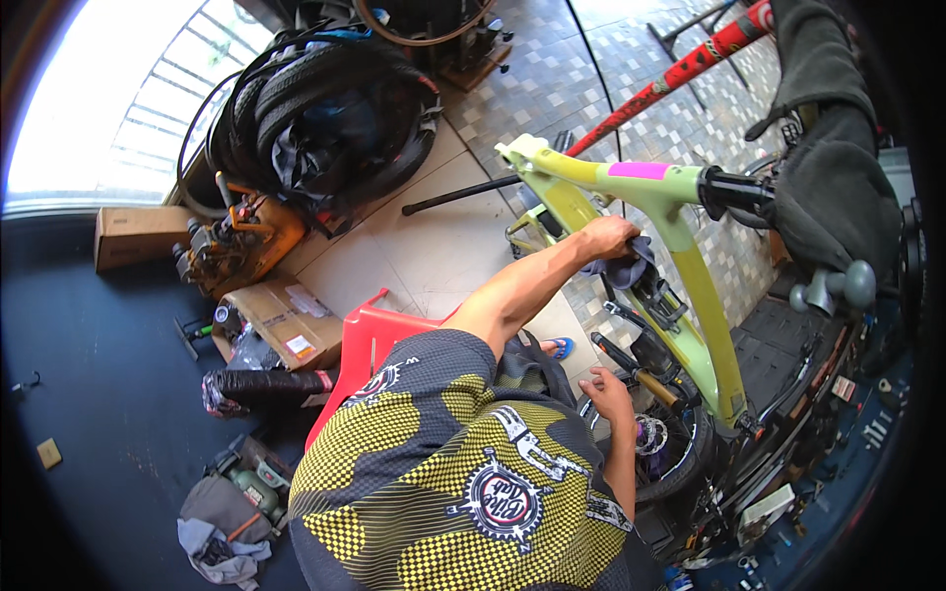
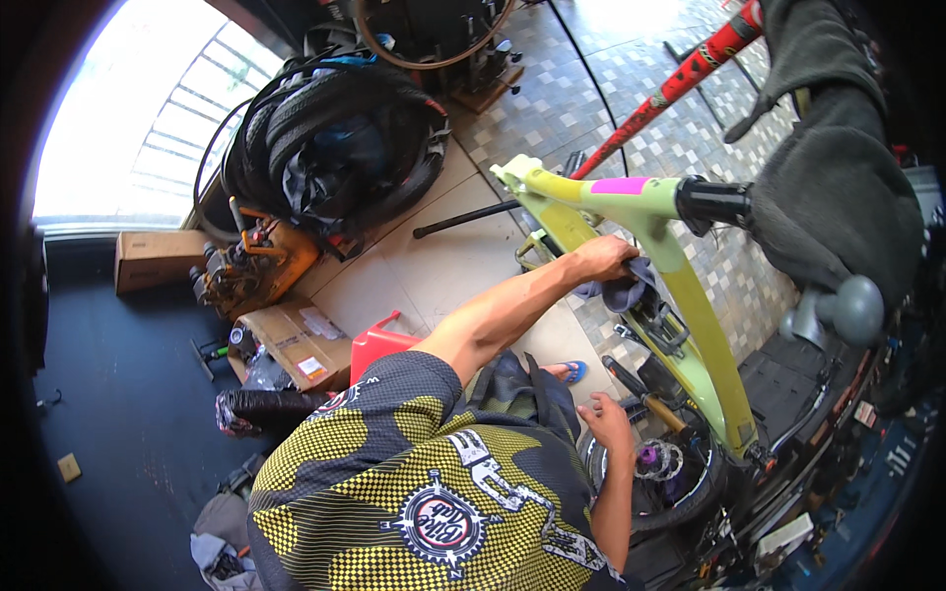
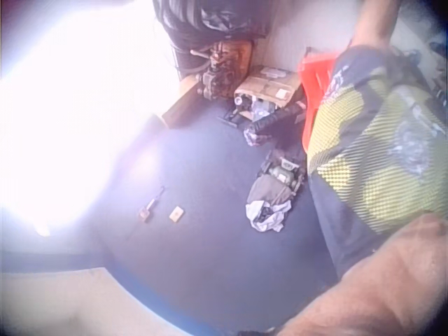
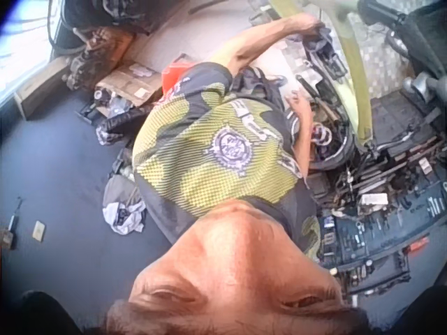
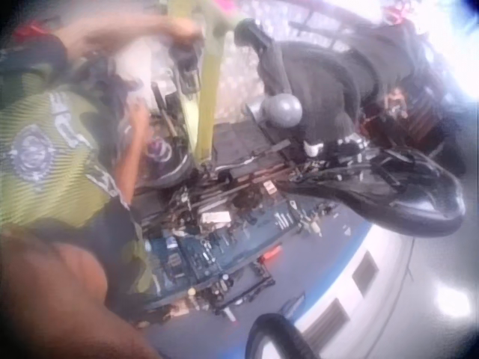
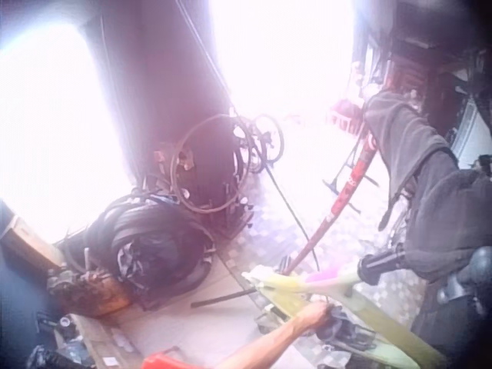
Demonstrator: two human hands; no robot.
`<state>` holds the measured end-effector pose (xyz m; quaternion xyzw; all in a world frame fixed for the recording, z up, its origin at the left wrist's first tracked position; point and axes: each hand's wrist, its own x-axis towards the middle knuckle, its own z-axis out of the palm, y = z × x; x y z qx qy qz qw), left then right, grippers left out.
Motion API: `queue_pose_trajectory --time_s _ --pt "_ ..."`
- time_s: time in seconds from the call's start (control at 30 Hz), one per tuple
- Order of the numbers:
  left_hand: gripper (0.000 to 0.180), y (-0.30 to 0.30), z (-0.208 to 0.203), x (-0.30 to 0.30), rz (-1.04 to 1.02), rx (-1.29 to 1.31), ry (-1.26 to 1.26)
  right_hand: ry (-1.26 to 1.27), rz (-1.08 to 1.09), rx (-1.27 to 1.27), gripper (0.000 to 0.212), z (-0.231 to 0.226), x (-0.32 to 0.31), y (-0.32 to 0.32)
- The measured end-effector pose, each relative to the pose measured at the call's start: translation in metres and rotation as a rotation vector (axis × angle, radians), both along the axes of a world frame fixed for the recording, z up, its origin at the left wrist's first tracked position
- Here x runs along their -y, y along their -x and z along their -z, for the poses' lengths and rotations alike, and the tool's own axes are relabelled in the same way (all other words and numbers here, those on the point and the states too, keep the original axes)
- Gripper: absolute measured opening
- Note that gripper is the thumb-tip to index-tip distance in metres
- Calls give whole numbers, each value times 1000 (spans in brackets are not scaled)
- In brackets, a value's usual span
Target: The person wipes the frame of a lime-green bicycle with a dark cloth. The person repeatedly wipes the top tube, down tube, and seat tube areas while the bicycle is mounted on a repair stand.
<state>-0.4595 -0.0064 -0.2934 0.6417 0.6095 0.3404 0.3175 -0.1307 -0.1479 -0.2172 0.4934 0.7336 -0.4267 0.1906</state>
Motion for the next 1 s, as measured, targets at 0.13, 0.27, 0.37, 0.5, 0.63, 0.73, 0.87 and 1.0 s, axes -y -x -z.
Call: queue_pose_trajectory --time_s 0.13,0.27,0.37,0.5,0.63,0.73,0.87,1.0 --pt "57 -23 -39 5 -108 -197 113 1 -33 6 60 2 5 3" --pt "42 -19 -24 -2 -9 -162 45 -30 -27 -8 59 -4 6 17" --pt "27 -4 -15 0 26 -107 -48 -57 22 -65 58 -7 7 20" --pt "24 15 -16 0 111 -48 -22 -73 57 -64 57 -8 10 12" --pt "26 -14 -38 5 31 -327 82 -95 48 5 56 -2 31 -1" --pt "24 -31 -23 6 -142 -387 17 -83 19 -14 55 -7 30 6" --pt "17 -25 -27 6 -92 -298 -45 -29 -32 -48 53 -3 35 7" --pt "17 -21 -37 36 -222 -143 -3 -40 -182 -22 55 -5 27 9"
